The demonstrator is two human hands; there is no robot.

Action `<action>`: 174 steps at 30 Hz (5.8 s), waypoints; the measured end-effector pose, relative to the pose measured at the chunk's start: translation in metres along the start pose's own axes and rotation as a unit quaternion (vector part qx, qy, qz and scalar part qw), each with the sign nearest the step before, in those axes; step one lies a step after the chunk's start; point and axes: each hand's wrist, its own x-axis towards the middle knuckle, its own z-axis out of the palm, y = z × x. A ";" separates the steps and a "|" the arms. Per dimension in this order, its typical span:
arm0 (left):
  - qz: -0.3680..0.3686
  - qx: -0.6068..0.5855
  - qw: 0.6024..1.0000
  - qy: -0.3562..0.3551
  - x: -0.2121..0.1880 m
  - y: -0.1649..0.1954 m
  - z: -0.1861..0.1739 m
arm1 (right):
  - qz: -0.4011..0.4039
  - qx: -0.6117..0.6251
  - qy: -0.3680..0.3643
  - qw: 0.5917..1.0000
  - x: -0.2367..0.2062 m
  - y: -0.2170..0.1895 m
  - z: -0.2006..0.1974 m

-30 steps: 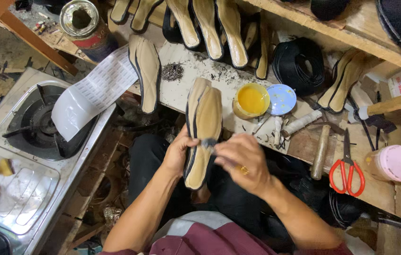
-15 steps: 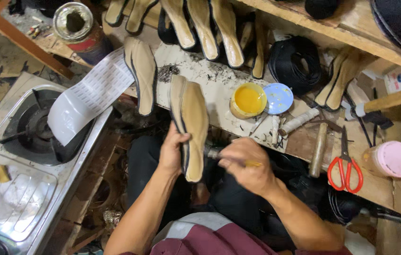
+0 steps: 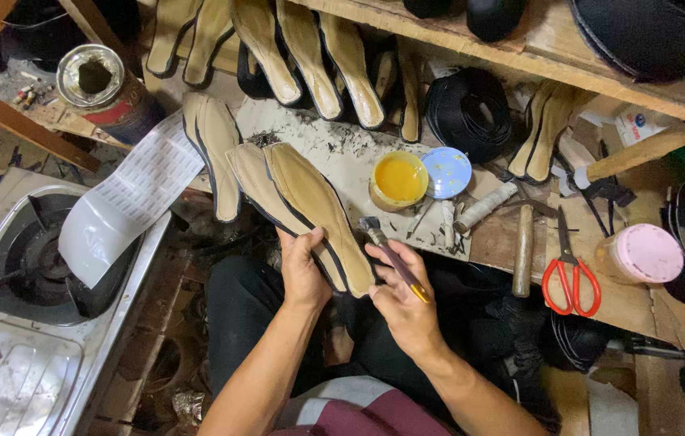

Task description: The person applies a yellow adhesive to the bottom of shoe insoles using a brush. They repeatedly dip the brush into a container of glue and spread it evenly across each insole, then place the treated insoles on a nearby shelf.

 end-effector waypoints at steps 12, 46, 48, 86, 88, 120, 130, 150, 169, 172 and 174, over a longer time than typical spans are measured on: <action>-0.001 -0.006 0.999 -0.039 -0.002 0.010 -0.016 | -0.018 0.076 0.048 0.996 0.026 -0.031 -0.050; -0.035 0.073 0.997 0.019 -0.059 0.059 -0.055 | -0.035 -0.479 0.299 0.825 0.308 -0.039 -0.175; -0.039 0.073 0.996 0.016 -0.060 0.058 -0.054 | -0.019 -0.502 0.300 0.811 0.310 -0.037 -0.175; -0.164 0.048 0.979 -0.106 -0.050 0.053 -0.060 | -0.208 -0.542 -0.037 0.813 0.159 -0.049 -0.071; -0.176 0.020 0.980 -0.092 -0.050 0.057 -0.061 | -0.147 -0.564 -0.064 0.810 0.159 -0.051 -0.071; -0.205 -0.024 0.966 -0.158 -0.035 0.030 -0.028 | -0.027 -0.122 -0.068 0.990 0.094 -0.024 -0.034; -0.180 -0.025 0.962 -0.203 -0.037 0.034 -0.023 | -0.212 -0.311 0.031 0.926 0.095 -0.036 0.007; -0.102 -0.067 0.981 -0.148 -0.004 0.027 -0.035 | -0.178 -0.273 -0.150 0.933 0.071 -0.023 0.011; -0.087 -0.199 0.976 -0.027 0.017 0.037 -0.044 | -0.333 -0.308 -0.301 0.839 0.054 -0.041 0.051; -0.094 -0.215 0.972 -0.033 0.015 0.040 -0.043 | -0.354 -0.346 -0.350 0.796 0.055 -0.055 0.048; -0.095 -0.217 0.971 -0.026 0.013 0.044 -0.042 | -0.350 -0.381 -0.372 0.770 0.058 -0.062 0.041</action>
